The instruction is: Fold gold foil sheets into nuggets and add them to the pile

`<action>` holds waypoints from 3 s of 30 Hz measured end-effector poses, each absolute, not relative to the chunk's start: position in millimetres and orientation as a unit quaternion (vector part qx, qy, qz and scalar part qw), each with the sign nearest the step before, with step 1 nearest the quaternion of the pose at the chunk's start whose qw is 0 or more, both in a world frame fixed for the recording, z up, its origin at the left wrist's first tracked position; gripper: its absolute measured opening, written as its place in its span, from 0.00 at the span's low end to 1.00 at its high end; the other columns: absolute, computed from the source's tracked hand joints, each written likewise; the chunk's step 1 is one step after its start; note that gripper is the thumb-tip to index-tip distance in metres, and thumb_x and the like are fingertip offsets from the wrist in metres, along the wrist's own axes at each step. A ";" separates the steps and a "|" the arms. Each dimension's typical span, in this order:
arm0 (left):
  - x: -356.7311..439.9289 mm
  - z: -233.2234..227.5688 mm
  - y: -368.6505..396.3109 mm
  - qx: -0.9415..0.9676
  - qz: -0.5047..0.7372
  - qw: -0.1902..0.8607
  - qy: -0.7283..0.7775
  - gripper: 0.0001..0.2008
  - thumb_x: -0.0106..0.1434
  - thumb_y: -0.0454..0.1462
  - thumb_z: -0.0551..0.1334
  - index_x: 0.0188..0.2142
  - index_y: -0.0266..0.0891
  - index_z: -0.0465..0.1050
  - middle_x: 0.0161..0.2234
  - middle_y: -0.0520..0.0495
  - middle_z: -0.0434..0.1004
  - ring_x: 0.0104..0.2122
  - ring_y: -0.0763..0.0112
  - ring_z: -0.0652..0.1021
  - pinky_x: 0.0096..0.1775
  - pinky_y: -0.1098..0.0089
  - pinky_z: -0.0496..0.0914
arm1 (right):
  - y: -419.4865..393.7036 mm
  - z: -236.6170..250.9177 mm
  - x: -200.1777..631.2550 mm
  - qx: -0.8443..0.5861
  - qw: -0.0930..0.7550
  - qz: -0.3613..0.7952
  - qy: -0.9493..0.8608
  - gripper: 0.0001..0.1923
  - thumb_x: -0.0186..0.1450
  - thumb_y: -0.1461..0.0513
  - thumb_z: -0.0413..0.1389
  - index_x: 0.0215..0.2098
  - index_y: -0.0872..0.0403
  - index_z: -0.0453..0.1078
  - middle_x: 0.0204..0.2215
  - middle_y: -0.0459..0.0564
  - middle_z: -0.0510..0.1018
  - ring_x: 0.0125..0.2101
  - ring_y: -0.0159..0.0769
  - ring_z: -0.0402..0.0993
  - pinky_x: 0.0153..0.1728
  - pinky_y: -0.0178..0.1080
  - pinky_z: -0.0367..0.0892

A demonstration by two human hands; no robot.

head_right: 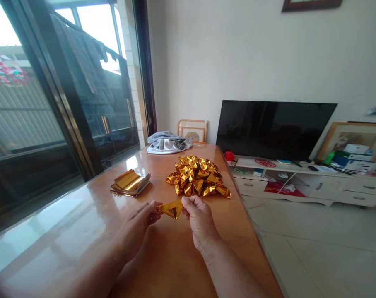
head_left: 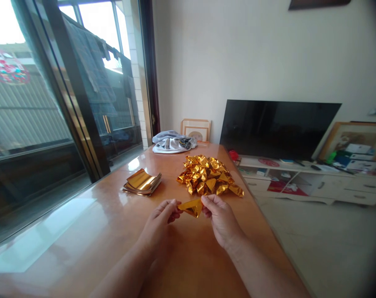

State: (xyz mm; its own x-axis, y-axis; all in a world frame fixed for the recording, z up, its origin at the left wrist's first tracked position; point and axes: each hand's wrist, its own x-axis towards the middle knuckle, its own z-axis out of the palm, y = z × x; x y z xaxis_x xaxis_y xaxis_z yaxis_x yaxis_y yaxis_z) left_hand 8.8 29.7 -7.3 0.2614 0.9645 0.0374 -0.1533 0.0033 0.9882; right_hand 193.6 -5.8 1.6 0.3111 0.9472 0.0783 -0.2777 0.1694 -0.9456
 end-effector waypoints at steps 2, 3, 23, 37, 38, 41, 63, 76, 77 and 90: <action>10.4 -4.0 27.8 0.548 0.450 0.606 0.360 0.18 0.64 0.51 0.65 0.38 0.38 0.78 0.33 0.48 0.79 0.34 0.69 0.75 0.39 0.69 0.66 | -6.0 -0.4 191.4 -0.446 0.669 0.463 -0.373 0.18 0.58 0.49 0.66 0.26 0.52 0.69 0.22 0.42 0.70 0.26 0.32 0.62 0.30 0.36 0.56; 10.9 -2.8 27.3 0.555 0.443 0.609 0.352 0.17 0.63 0.50 0.66 0.36 0.38 0.77 0.33 0.49 0.78 0.33 0.70 0.74 0.39 0.69 0.66 | -6.2 -1.6 190.4 -0.443 0.667 0.467 -0.375 0.18 0.59 0.49 0.66 0.26 0.52 0.69 0.22 0.42 0.70 0.26 0.31 0.62 0.30 0.36 0.57; 11.8 0.6 21.4 0.595 0.413 0.596 0.347 0.13 0.63 0.45 0.66 0.33 0.37 0.76 0.31 0.47 0.80 0.34 0.66 0.75 0.40 0.68 0.66 | -13.0 0.3 192.1 -0.501 0.502 0.423 -0.563 0.16 0.65 0.51 0.61 0.31 0.56 0.75 0.27 0.45 0.77 0.30 0.34 0.71 0.35 0.37 0.66; 13.3 4.2 19.9 0.571 0.451 0.579 0.368 0.11 0.59 0.43 0.69 0.35 0.37 0.76 0.31 0.50 0.77 0.33 0.68 0.74 0.38 0.70 0.66 | -15.1 -0.2 191.7 -0.493 0.470 0.427 -0.595 0.13 0.66 0.54 0.58 0.33 0.56 0.76 0.27 0.46 0.77 0.30 0.34 0.72 0.34 0.36 0.68; 13.6 4.6 19.8 0.563 0.465 0.576 0.367 0.13 0.58 0.43 0.69 0.38 0.38 0.76 0.33 0.49 0.78 0.35 0.67 0.75 0.39 0.69 0.67 | -14.9 0.1 191.3 -0.504 0.479 0.412 -0.589 0.13 0.66 0.54 0.58 0.32 0.56 0.76 0.26 0.45 0.76 0.29 0.33 0.70 0.33 0.35 0.67; 13.6 1.6 22.0 0.563 0.494 0.544 0.380 0.14 0.58 0.44 0.70 0.39 0.38 0.76 0.35 0.48 0.78 0.38 0.65 0.76 0.42 0.68 0.68 | -14.4 1.4 190.1 -0.526 0.498 0.375 -0.578 0.13 0.66 0.54 0.58 0.30 0.56 0.74 0.24 0.44 0.73 0.27 0.32 0.68 0.30 0.34 0.66; 12.3 -12.6 30.0 0.573 0.477 0.522 0.414 0.14 0.57 0.47 0.70 0.31 0.37 0.77 0.29 0.48 0.77 0.31 0.68 0.73 0.36 0.70 0.66 | -23.5 -3.2 175.7 -0.568 0.414 0.055 -0.709 0.10 0.68 0.64 0.56 0.28 0.51 0.72 0.27 0.45 0.78 0.32 0.35 0.71 0.37 0.36 0.58; 12.2 -5.8 28.1 0.554 0.448 0.567 0.413 0.10 0.55 0.42 0.69 0.30 0.39 0.75 0.28 0.52 0.74 0.30 0.70 0.70 0.34 0.71 0.62 | -25.3 -0.8 172.5 -0.577 0.379 -0.020 -0.723 0.10 0.68 0.65 0.56 0.28 0.51 0.70 0.26 0.47 0.77 0.31 0.37 0.69 0.36 0.39 0.53; 12.1 -5.7 28.4 0.553 0.444 0.573 0.410 0.10 0.55 0.42 0.69 0.30 0.39 0.75 0.28 0.52 0.74 0.30 0.70 0.69 0.35 0.71 0.62 | -25.2 -1.2 172.7 -0.575 0.384 -0.010 -0.722 0.10 0.68 0.65 0.56 0.28 0.51 0.70 0.27 0.47 0.77 0.31 0.37 0.69 0.36 0.39 0.54; 13.4 -1.2 23.4 0.531 0.449 0.614 0.373 0.06 0.59 0.39 0.65 0.28 0.40 0.71 0.26 0.54 0.69 0.28 0.72 0.66 0.33 0.71 0.60 | -22.5 -3.0 175.8 -0.557 0.407 0.065 -0.721 0.09 0.69 0.63 0.54 0.30 0.51 0.72 0.28 0.46 0.78 0.33 0.36 0.71 0.37 0.36 0.59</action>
